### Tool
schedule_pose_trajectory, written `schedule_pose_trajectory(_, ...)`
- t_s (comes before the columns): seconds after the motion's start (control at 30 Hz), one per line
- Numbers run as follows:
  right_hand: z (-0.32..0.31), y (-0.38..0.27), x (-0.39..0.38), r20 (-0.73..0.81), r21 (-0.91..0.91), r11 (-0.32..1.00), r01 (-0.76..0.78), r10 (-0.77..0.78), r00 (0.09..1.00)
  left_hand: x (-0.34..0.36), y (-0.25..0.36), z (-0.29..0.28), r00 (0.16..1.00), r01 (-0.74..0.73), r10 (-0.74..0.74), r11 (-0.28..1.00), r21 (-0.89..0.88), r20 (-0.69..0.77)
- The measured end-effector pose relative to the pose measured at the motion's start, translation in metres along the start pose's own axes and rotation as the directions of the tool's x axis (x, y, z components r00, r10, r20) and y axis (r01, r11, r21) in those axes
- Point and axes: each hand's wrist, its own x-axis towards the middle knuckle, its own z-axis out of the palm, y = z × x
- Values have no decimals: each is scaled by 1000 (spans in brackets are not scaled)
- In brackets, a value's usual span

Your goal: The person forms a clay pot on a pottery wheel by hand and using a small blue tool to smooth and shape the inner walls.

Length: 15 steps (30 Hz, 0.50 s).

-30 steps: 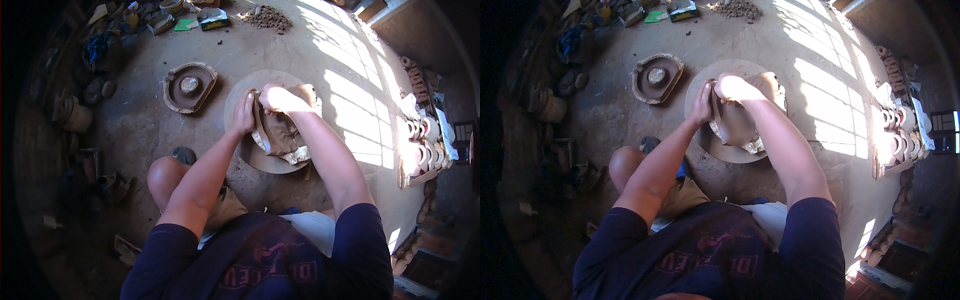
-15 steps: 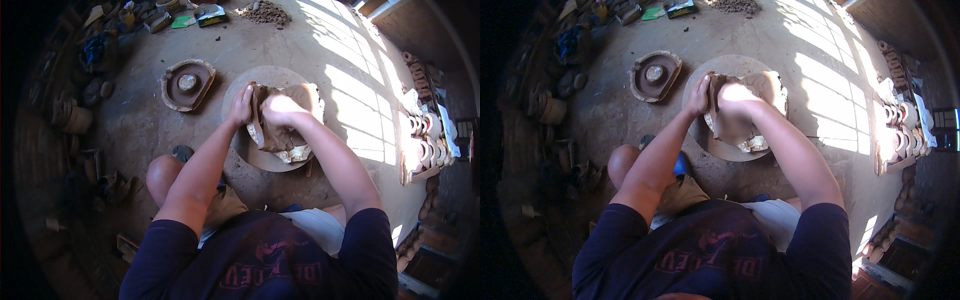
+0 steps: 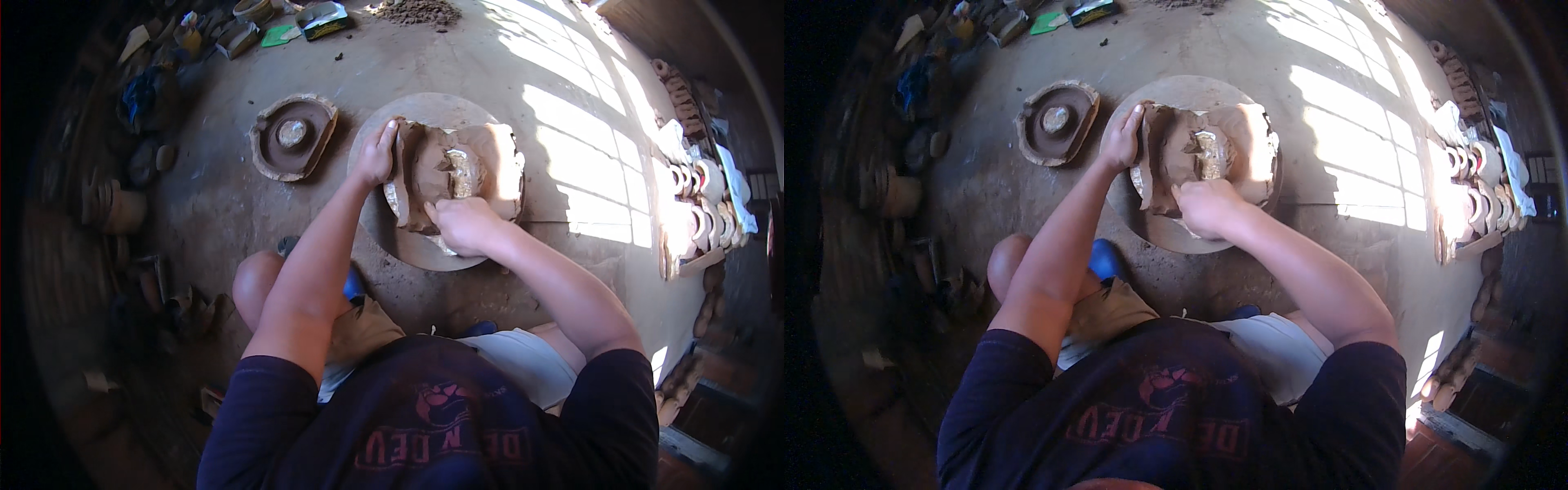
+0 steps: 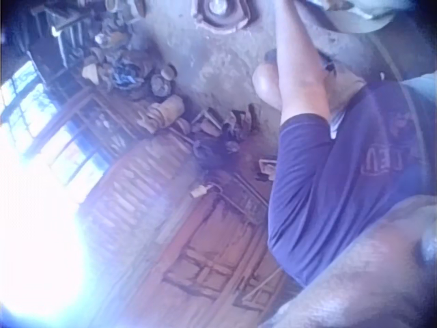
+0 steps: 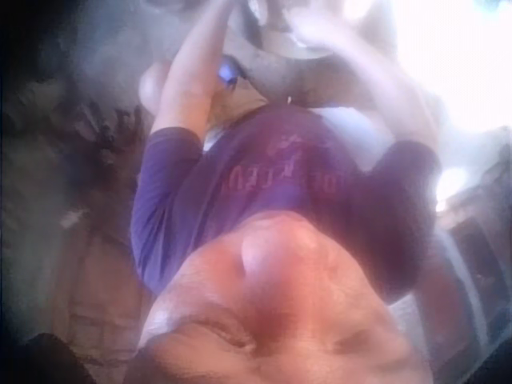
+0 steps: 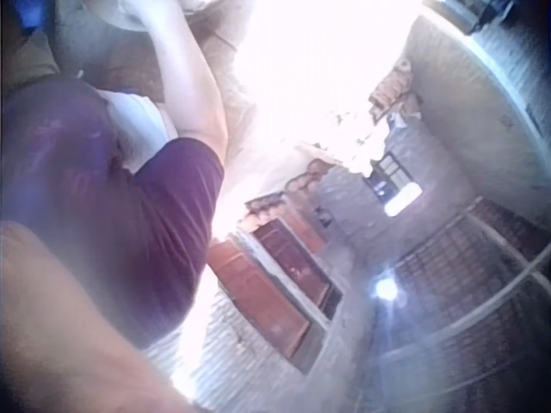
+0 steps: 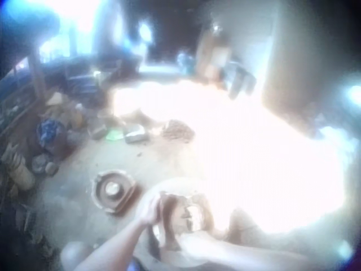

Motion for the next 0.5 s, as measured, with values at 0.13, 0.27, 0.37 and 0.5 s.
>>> schedule_pose_trajectory(0.13,-59,0,22,150,114,983,-146,128,980,-2,11,-1,999,-13,17,991,131,-29)
schedule_pose_trajectory(0.27,-19,-8,7,108,-83,996,-21,30,994,9,-9,-12,998,-52,56,989,139,-27)
schedule_pose_trajectory(0.37,-19,-9,-27,182,-46,993,-105,111,977,4,-4,-3,999,-9,16,989,151,-46)
schedule_pose_trajectory(0.5,-3,7,-27,131,-64,994,-94,101,986,2,-2,0,1000,-6,7,999,44,-11)
